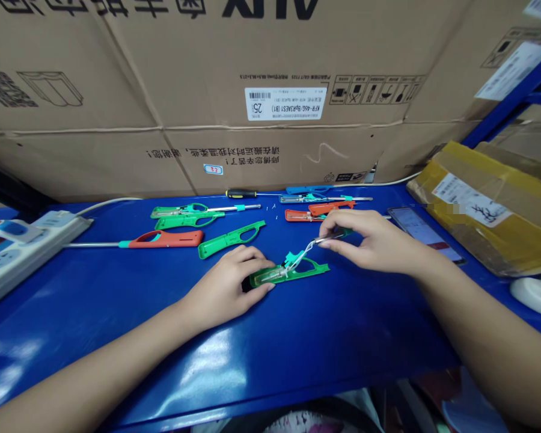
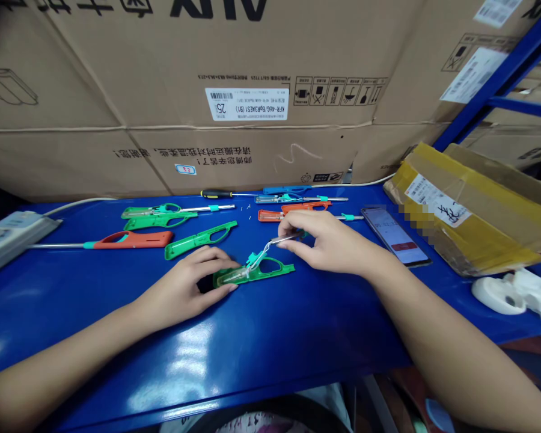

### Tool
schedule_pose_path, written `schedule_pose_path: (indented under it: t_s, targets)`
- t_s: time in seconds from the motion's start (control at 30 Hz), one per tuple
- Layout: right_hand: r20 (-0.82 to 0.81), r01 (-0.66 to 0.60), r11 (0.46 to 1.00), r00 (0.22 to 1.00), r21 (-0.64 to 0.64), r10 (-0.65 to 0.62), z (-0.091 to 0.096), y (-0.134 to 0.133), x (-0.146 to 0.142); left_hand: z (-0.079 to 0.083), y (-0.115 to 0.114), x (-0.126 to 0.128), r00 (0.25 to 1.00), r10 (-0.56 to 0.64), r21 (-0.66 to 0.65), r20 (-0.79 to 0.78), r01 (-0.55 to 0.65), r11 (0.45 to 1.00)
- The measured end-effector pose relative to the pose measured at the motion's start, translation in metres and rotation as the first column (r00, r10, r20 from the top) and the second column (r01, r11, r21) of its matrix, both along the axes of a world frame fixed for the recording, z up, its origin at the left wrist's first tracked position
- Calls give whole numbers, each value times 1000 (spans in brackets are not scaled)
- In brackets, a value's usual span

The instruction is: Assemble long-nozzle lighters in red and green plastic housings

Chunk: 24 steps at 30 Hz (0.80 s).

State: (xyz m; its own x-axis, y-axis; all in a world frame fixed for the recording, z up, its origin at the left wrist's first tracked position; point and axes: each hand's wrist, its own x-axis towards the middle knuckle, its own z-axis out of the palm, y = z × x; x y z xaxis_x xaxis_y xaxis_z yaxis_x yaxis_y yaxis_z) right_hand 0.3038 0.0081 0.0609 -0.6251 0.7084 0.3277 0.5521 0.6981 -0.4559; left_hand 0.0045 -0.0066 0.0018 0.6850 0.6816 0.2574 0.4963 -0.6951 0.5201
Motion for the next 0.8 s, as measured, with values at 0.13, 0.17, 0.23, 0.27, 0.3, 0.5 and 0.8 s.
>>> schedule_pose_path:
  t_s: [0.13, 0.17, 0.23, 0.27, 0.3, 0.5, 0.8]
  targets:
    - [14, 76, 996, 997, 41, -76, -3, 3, 2, -1, 0, 1, 1000, -2, 0, 19, 2, 1000]
    - [53, 92, 995, 994, 33, -94, -5, 5, 4, -1, 0, 1, 1000, 1, -2, 21, -1, 1000]
    - [161, 127, 992, 979, 12, -127, -9, 9, 8, -1, 0, 2, 1000, 9, -7, 21, -9, 1000]
    - [214, 145, 989, 966, 5, -143, -11, 12, 10, -1, 0, 2, 1000, 13, -9, 22, -13, 1000]
    - [256, 158, 988, 955, -2, -152, -13, 14, 12, -1, 0, 2, 1000, 17, -10, 25, -17, 1000]
    - [353, 174, 984, 924, -46, -147, -24, 23, 16, 0, 0, 2, 999, 33, -25, 42, -32, 999]
    - [346, 142, 990, 930, -26, -124, -28, 24, 18, -4, 1, 0, 990, 92, -26, 106, -90, 996]
